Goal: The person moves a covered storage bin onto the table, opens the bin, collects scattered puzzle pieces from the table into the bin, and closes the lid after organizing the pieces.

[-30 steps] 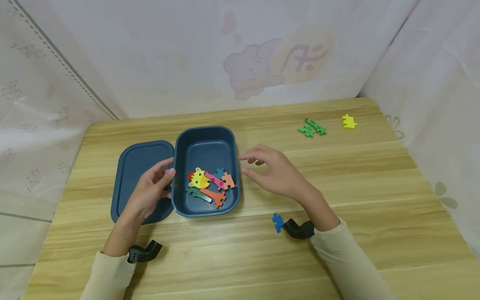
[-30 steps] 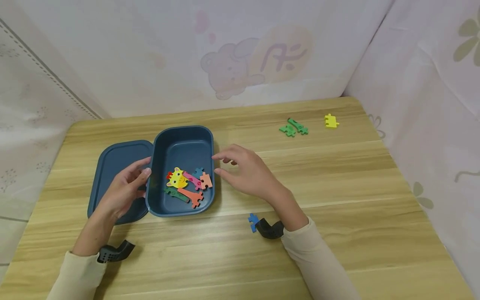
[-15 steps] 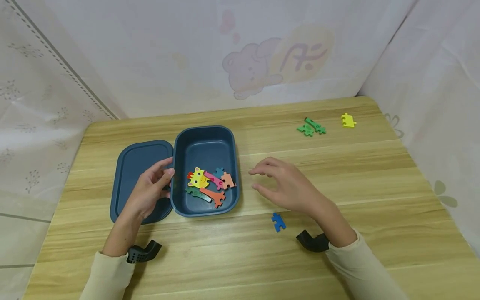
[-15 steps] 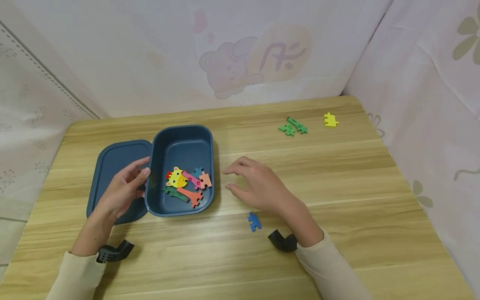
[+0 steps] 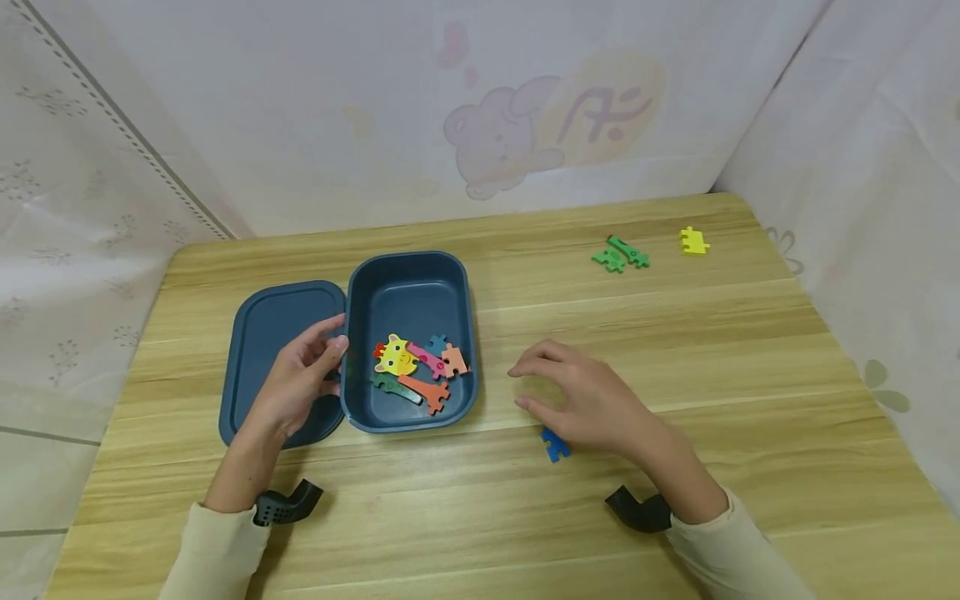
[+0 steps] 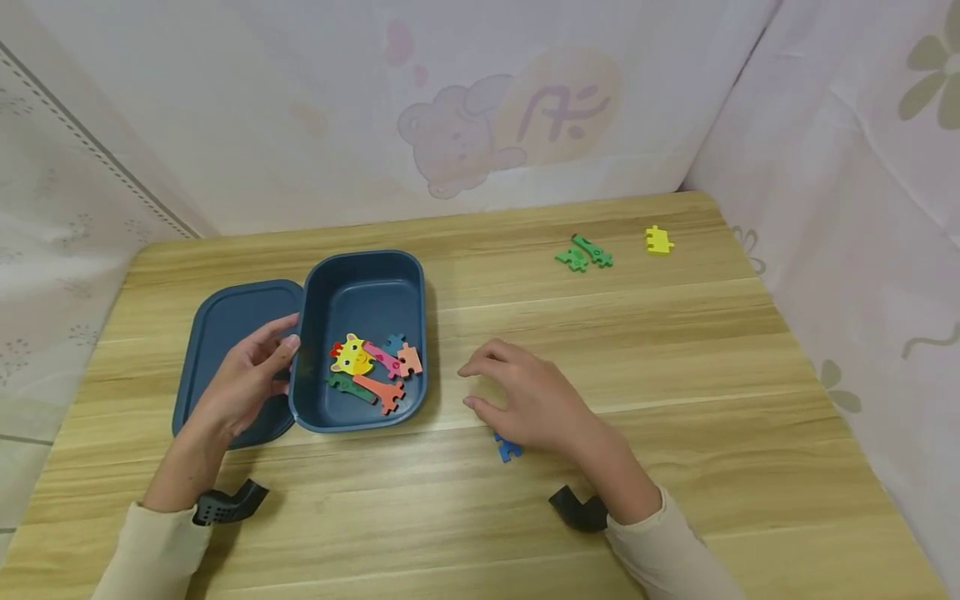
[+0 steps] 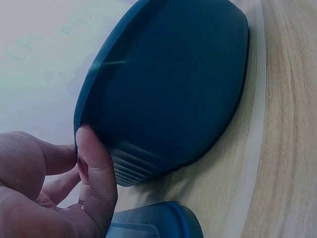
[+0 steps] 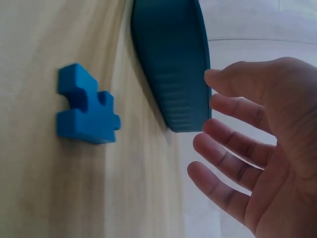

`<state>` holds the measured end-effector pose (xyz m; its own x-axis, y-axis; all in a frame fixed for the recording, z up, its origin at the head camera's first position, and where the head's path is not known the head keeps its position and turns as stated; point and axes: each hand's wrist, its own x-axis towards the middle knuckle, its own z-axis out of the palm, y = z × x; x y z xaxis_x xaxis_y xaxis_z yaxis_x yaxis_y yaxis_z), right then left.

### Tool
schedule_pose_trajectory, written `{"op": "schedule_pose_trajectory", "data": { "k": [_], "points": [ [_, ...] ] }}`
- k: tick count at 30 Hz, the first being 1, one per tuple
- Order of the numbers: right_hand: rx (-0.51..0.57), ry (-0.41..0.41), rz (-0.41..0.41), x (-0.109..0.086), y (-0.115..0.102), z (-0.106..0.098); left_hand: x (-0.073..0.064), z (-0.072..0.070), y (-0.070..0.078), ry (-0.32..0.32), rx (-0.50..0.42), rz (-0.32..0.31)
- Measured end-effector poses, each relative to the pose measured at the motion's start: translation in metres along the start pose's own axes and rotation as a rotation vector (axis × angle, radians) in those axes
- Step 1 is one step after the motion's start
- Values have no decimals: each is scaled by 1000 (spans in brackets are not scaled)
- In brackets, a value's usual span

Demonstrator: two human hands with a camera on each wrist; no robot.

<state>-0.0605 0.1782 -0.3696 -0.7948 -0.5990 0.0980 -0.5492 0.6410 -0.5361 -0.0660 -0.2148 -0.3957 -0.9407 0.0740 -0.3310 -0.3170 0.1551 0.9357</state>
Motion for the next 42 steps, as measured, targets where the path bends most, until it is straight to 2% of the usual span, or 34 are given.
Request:
{"op": "schedule_pose_trajectory", "data": {
  "k": [4, 14, 25, 32, 42],
  "points": [
    [-30, -4, 9, -7, 0, 1, 0, 1, 0, 0, 0, -5],
    [-73, -75, 58, -28, 3, 3, 1, 0, 0, 0, 0, -12],
    [-135, -94, 54, -52, 10, 10, 1, 0, 1, 0, 13, -9],
    [-151, -79, 27, -56, 9, 15, -1, -1, 1, 2, 12, -11],
    [-136, -103, 44, -58, 8, 18, -1, -1, 0, 4, 9, -8]
  ]
}}
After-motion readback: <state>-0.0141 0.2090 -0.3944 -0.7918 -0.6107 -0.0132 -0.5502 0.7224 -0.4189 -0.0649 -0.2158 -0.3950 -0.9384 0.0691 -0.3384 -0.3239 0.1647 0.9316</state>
